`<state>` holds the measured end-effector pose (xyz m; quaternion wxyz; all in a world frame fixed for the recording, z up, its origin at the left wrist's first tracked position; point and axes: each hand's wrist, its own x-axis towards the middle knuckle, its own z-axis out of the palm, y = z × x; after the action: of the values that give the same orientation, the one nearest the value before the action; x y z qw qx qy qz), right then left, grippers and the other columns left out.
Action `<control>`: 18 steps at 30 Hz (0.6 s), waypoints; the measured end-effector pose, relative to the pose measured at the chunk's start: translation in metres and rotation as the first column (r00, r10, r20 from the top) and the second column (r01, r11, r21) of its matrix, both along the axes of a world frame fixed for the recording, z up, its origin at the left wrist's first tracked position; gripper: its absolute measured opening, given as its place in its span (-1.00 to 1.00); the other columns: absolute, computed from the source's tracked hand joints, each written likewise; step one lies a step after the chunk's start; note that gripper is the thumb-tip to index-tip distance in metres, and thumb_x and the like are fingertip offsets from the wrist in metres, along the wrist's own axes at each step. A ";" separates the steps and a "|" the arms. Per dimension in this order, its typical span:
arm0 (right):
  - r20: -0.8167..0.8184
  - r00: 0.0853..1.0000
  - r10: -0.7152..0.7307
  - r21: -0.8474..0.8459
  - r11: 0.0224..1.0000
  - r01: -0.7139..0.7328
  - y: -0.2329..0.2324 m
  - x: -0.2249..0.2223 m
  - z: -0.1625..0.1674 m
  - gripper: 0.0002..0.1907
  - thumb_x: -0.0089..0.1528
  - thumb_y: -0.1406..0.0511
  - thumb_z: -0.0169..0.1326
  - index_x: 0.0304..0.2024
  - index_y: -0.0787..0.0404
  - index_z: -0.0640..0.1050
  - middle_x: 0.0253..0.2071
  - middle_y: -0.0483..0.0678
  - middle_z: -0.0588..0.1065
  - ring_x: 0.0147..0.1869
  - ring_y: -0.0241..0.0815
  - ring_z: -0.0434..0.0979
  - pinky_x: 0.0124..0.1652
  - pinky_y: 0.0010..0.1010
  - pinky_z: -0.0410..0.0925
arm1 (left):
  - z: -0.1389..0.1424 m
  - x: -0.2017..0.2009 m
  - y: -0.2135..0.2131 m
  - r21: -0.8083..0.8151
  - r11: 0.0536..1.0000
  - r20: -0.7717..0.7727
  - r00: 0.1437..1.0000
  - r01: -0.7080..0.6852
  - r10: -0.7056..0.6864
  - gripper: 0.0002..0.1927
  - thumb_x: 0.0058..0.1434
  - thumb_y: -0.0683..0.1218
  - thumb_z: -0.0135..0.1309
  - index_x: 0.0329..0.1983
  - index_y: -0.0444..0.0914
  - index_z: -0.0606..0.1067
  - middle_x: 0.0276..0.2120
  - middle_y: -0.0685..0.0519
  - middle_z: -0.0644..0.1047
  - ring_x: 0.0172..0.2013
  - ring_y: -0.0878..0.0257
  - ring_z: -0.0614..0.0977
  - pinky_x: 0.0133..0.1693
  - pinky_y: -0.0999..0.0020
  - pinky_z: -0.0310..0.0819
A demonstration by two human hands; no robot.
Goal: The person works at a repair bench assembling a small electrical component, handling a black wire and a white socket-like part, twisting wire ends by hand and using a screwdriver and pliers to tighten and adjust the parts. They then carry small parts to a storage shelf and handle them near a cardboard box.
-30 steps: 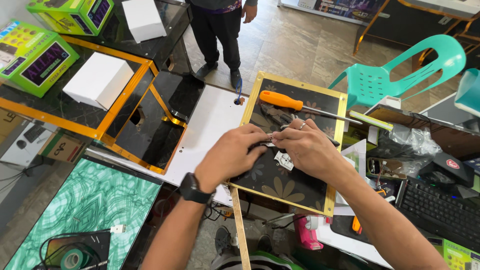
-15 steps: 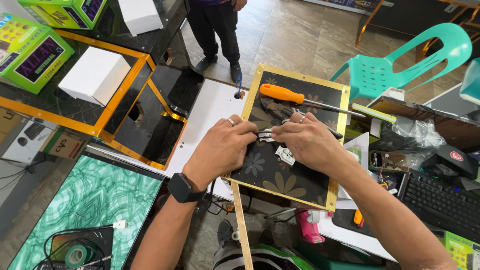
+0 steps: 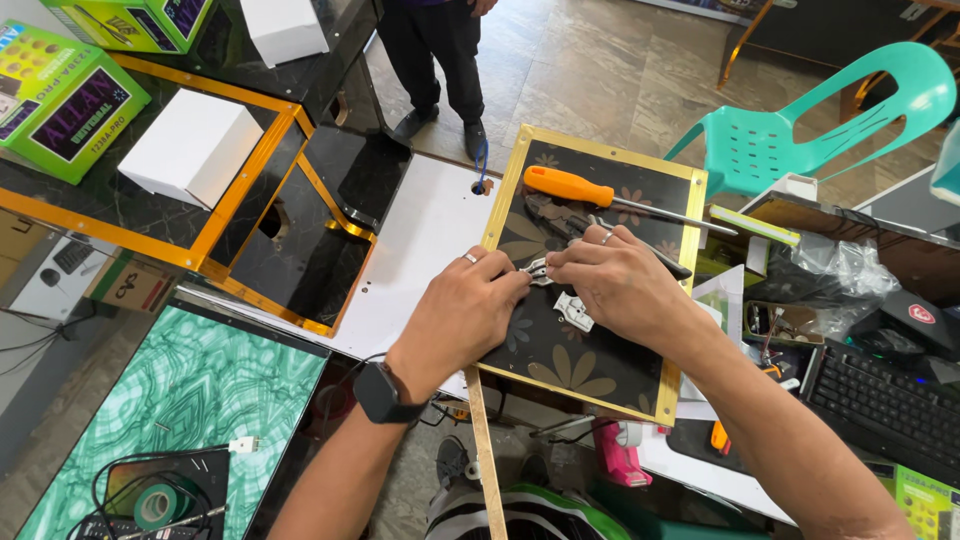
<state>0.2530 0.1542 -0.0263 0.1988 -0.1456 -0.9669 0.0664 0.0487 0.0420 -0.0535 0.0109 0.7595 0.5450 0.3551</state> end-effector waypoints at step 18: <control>0.050 0.998 -0.025 -0.261 0.965 0.037 0.002 -0.003 0.015 -0.79 0.17 0.42 0.13 -0.17 0.25 0.69 -0.14 0.05 0.53 -0.03 0.06 0.50 -0.02 -0.18 0.35 | 0.011 0.023 -0.013 0.127 0.982 -0.413 0.892 -0.143 0.184 -0.68 0.14 -0.16 0.03 -0.05 -0.31 0.59 -0.24 0.07 0.46 -0.10 0.14 0.48 -0.14 0.25 0.31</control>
<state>0.2500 0.1561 -0.0115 0.1566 -0.1870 -0.9516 0.1869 0.0715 0.0286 -0.0423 -0.1726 0.7694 0.5792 0.2069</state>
